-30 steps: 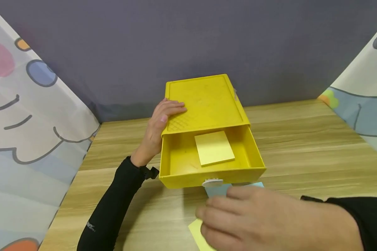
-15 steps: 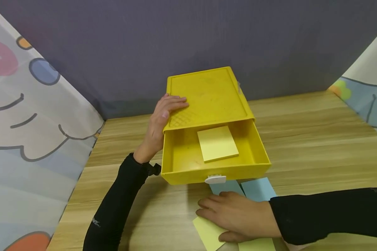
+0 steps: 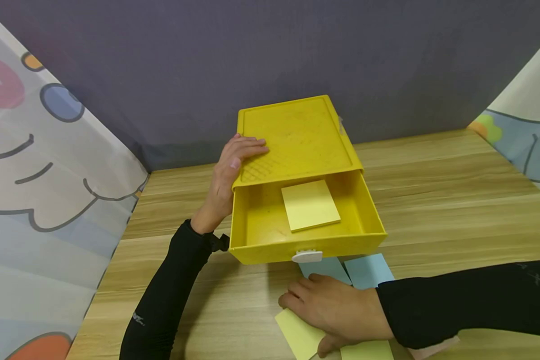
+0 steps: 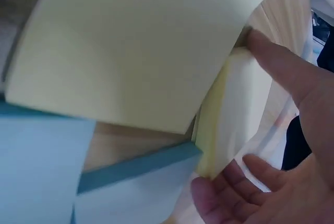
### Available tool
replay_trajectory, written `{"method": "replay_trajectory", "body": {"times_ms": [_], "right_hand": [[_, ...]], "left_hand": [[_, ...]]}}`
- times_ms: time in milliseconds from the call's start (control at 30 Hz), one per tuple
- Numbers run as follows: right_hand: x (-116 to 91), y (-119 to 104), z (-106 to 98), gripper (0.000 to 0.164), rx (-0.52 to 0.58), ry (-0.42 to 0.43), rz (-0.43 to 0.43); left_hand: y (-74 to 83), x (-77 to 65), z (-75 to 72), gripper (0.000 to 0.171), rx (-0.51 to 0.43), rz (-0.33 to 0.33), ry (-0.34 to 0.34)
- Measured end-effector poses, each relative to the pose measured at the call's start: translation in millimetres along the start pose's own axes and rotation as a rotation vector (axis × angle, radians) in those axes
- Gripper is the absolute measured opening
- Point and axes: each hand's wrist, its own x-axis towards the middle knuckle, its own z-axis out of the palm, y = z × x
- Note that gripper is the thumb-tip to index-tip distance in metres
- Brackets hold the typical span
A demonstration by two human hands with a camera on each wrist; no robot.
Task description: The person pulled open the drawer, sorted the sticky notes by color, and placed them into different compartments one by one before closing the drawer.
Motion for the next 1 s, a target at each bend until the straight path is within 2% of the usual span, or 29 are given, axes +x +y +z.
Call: {"method": "replay_trajectory", "body": {"times_ms": [100, 300, 400, 467, 600, 700, 833, 933, 1000], "right_hand": [[1, 0, -1, 0.098, 0.022, 0.002, 0.007], [-1, 0, 1, 0.083, 0.056, 0.085, -0.035], [-3, -1, 0, 0.076, 0.072, 0.088, -0.054], [-4, -1, -3, 0.063, 0.088, 0.081, -0.062], [-6, -2, -11, 0.023, 0.171, 0.089, -0.073], [-10, -4, -22, 0.007, 0.18, 0.134, -0.1], [-18, -4, -45, 0.007, 0.217, 0.195, -0.142], [-28, -1, -70, 0.011, 0.369, 0.189, -0.108], [-36, 10, -71, 0.02, 0.428, 0.25, -0.079]], "left_hand": [[-1.2, -0.6, 0.3, 0.072, -0.006, -0.003, 0.001], [-3.8, -0.7, 1.5, 0.073, -0.012, -0.007, 0.002], [-4.1, -0.6, 1.6, 0.073, -0.015, -0.007, 0.003], [-4.6, -0.4, 1.7, 0.073, -0.012, -0.007, 0.0], [-5.7, 0.1, 2.0, 0.073, -0.008, -0.009, -0.005], [-6.6, 0.1, 2.2, 0.073, -0.008, -0.013, -0.003], [-7.5, 0.4, 2.5, 0.072, -0.009, -0.017, -0.004], [-8.2, 1.0, 3.0, 0.072, -0.01, -0.016, -0.005], [-8.8, 1.8, 3.2, 0.072, -0.01, -0.012, -0.003]]}}
